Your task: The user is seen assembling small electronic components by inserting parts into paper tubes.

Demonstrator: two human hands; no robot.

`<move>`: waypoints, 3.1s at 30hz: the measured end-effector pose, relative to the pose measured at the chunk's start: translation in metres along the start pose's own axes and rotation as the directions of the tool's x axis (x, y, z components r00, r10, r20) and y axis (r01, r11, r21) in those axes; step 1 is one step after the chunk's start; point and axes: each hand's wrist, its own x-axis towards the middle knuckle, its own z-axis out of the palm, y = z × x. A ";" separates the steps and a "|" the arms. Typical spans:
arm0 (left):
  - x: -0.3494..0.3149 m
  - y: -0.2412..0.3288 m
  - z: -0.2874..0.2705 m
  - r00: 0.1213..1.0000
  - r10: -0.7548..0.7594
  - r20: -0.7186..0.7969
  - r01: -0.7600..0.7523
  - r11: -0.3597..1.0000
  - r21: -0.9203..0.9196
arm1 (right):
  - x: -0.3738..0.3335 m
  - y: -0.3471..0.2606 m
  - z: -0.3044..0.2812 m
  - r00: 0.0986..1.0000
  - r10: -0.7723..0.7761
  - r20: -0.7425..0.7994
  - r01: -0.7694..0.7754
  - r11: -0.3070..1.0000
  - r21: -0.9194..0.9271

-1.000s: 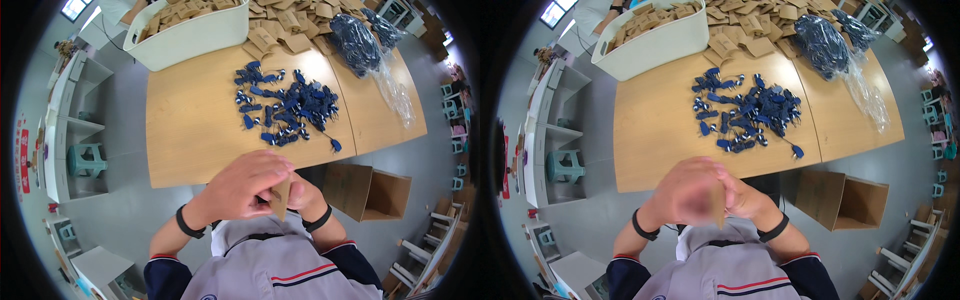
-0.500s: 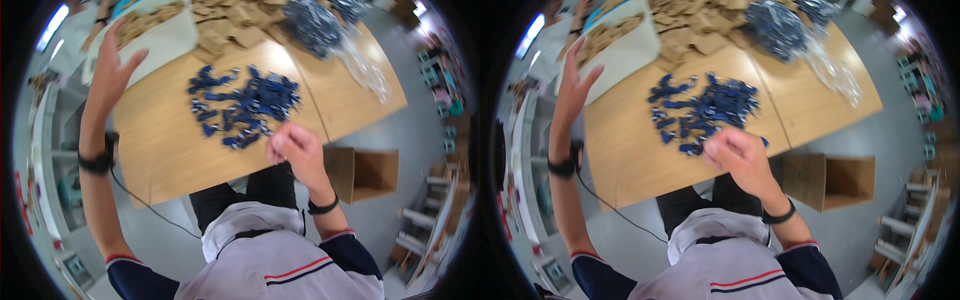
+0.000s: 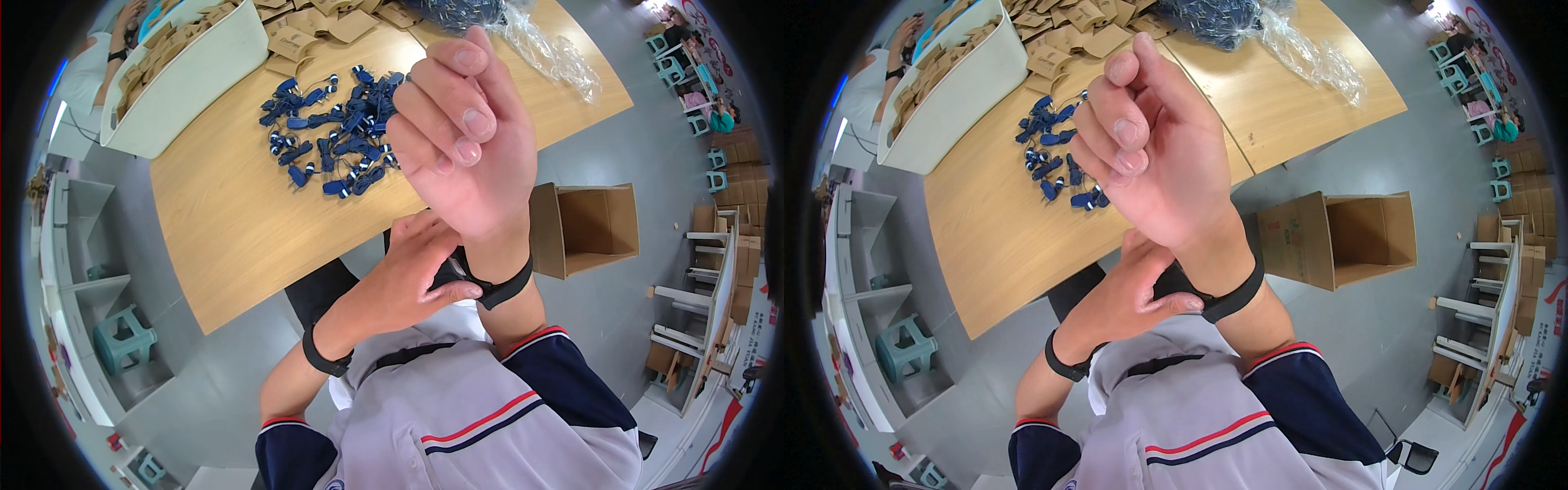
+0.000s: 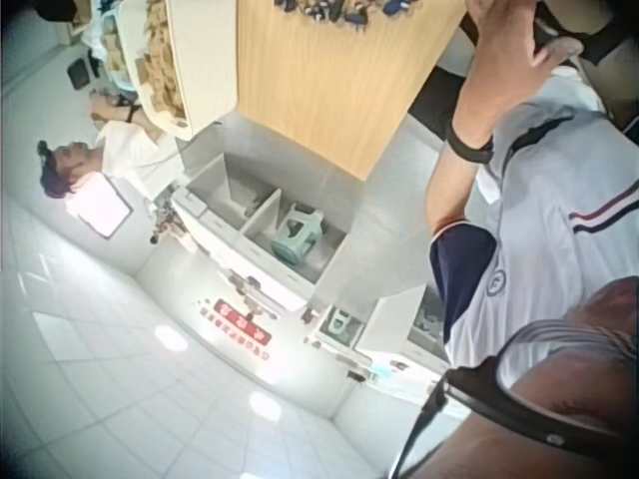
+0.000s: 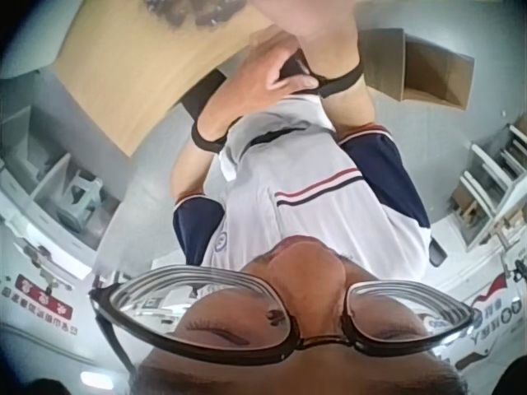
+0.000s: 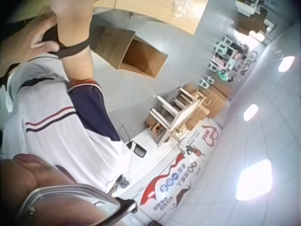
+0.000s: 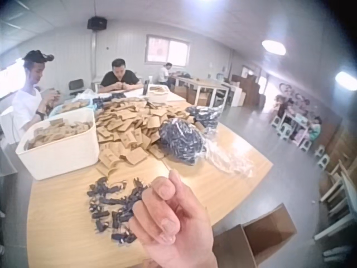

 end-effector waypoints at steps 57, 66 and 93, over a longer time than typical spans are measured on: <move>-0.004 -0.022 -0.098 0.630 -0.484 -0.607 -0.130 0.705 -0.697 | 0.033 0.047 0.021 0.945 -0.285 -0.160 -0.148 0.063 -0.987; 0.000 -0.023 -0.113 0.841 -0.367 -0.398 0.326 0.930 -0.168 | 0.003 0.020 0.005 0.857 -0.074 -0.510 -0.483 0.230 -0.845; 0.081 -0.178 -0.198 0.648 -0.391 -0.654 0.756 0.435 0.489 | -0.014 -0.031 0.010 0.841 -0.444 0.308 0.028 -0.533 -0.846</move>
